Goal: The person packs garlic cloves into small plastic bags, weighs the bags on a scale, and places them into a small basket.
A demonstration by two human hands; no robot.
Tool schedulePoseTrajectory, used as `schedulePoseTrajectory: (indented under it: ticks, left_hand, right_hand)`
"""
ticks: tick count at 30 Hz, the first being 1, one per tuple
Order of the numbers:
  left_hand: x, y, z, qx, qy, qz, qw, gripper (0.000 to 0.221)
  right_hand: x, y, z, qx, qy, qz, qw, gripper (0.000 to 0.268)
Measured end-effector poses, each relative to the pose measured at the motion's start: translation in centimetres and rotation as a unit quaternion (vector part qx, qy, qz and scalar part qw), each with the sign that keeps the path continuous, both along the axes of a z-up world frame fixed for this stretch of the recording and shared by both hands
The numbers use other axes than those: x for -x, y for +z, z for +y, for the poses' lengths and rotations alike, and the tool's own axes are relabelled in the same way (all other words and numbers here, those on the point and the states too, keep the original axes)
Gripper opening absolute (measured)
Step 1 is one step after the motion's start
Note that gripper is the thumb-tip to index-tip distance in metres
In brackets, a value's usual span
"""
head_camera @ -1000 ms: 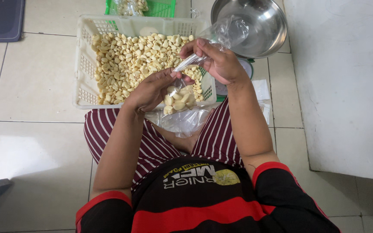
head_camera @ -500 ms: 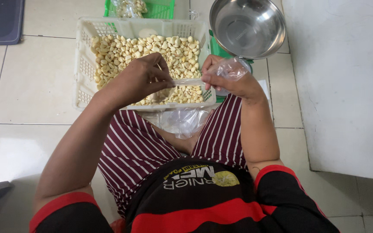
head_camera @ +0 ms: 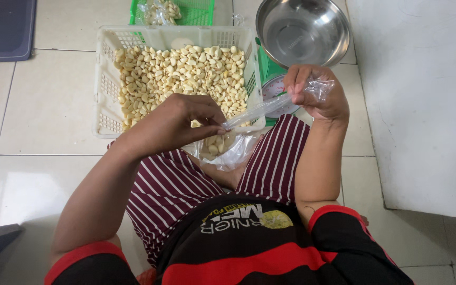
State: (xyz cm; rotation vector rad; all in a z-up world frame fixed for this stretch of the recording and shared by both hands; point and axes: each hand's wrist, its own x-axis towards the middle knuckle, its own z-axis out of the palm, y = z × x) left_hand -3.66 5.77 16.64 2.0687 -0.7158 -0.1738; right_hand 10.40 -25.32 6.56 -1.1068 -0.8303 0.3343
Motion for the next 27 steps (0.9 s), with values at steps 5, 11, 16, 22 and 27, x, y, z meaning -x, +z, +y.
schedulePoseTrajectory:
  ticks: [5,11,16,22,27]
  left_hand:
    - [0.0,-1.8,-0.5,-0.031,0.001,-0.004,1.000,0.011]
    - [0.7,-3.4,-1.2,-0.107,0.038,-0.038,0.993,0.010]
    - [1.1,-6.1,-1.1,-0.074,0.045,0.040,0.995,0.012]
    - [2.2,-6.4,-1.6,-0.060,0.062,0.054,0.995,0.011]
    - [2.0,-7.3,-1.9,0.020,0.041,0.079,0.996,0.010]
  right_hand:
    - [-0.8,-2.3,-0.5,-0.063,0.040,0.025,0.997,0.023]
    - [-0.7,-3.5,-1.1,-0.068,0.072,0.005,0.995,0.026]
    - [0.0,-3.8,-2.0,-0.112,0.093,-0.038,0.989,0.024]
    - [-0.1,-7.5,-1.3,-0.265,0.235,0.007,0.935,0.042]
    - [4.9,-3.3,5.4,-0.030,0.164,-0.032,0.985,0.066]
